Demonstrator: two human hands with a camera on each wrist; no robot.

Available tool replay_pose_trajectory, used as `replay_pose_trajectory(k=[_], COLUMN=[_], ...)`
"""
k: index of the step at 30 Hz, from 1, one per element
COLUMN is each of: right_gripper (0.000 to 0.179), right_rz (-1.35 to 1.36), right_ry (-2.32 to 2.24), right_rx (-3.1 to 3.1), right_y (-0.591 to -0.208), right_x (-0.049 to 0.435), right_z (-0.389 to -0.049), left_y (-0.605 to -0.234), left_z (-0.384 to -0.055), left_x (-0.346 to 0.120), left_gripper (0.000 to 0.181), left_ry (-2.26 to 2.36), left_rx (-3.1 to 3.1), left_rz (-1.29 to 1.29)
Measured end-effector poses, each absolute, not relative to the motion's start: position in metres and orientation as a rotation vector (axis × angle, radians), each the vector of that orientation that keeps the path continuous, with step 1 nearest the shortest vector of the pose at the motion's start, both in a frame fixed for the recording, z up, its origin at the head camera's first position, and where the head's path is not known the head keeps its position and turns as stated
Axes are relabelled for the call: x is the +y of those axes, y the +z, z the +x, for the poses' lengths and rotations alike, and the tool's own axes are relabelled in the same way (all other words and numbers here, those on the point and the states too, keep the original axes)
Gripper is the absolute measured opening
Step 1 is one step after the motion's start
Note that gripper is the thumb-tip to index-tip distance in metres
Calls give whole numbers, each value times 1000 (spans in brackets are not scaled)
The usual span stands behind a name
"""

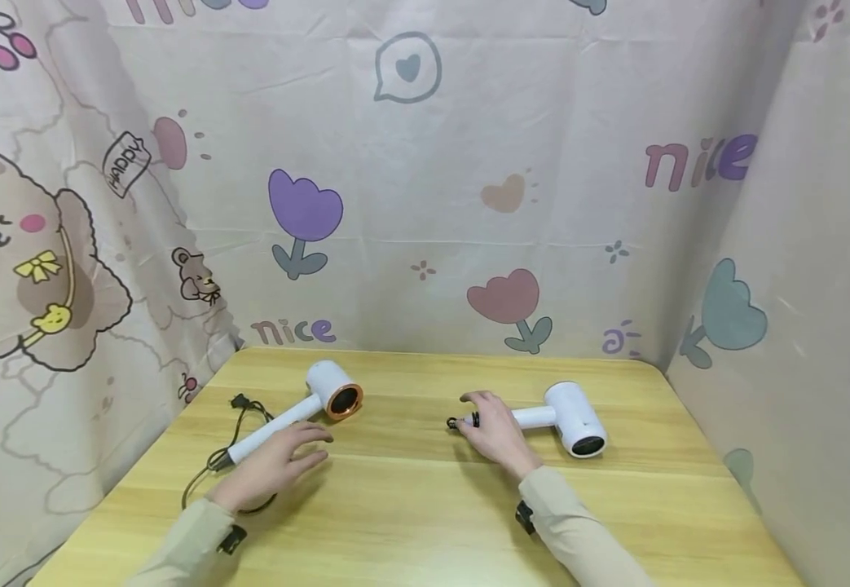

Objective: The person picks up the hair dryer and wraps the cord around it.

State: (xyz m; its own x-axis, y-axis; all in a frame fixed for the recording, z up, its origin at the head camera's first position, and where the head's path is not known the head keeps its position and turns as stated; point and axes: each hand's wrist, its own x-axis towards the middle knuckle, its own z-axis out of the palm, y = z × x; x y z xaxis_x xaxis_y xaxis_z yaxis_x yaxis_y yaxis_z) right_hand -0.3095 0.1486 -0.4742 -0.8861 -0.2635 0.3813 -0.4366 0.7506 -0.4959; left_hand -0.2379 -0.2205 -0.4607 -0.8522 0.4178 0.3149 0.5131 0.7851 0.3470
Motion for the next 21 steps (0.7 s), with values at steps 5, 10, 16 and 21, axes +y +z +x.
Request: replay_pose_trajectory(k=[5,10,16,21], right_gripper=[40,42,41,42], right_rz=[577,560,558,561], right_ry=[862,861,868,897], right_rx=[-2650,-2674,-2650,-2650], right_y=[-476,-477,-480,-482], right_x=[138,133,136,141], right_z=[-310,-311,-314,-314], left_y=[-458,-453,-451,-449], left_z=[-251,-273,-298,-313], left_x=[-230,-233,-231,-228], left_gripper=[31,39,55,69], left_ry=[-548,-462,-360,-287], left_rx=[-2719,-2718,-2690,-2669], left_rz=[-581,-490,-511,-526])
